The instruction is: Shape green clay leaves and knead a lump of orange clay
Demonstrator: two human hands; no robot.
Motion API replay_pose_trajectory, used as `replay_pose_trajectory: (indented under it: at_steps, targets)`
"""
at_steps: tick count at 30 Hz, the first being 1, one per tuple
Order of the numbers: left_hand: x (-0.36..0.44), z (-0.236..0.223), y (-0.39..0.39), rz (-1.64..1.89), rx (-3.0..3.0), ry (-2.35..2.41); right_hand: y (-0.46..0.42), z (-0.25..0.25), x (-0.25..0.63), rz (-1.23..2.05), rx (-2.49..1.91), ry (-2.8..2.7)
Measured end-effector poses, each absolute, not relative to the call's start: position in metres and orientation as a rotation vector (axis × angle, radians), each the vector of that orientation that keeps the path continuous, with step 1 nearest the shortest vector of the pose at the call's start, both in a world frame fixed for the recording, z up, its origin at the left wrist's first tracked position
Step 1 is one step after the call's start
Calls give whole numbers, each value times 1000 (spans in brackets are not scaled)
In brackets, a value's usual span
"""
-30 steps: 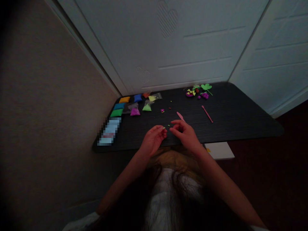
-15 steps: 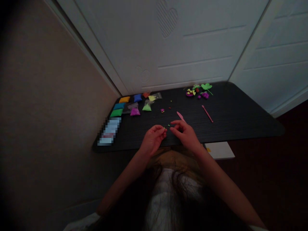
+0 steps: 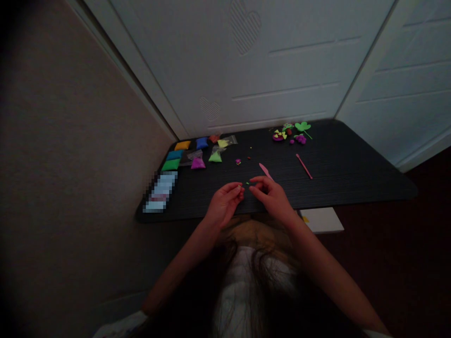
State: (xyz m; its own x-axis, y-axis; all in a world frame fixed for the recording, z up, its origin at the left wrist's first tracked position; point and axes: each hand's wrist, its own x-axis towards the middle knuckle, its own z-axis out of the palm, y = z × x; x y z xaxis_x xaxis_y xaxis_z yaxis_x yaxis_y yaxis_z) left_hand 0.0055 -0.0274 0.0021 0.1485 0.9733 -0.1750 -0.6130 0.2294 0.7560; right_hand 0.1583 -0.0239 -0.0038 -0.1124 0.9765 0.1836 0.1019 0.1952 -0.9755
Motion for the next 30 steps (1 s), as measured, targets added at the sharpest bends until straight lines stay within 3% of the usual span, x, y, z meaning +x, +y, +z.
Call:
replay_pose_trajectory:
  at_steps: [30]
  targets:
    - [4,2,-27,1242,663,733,-24,-7,160,1053,-1116,-1478]
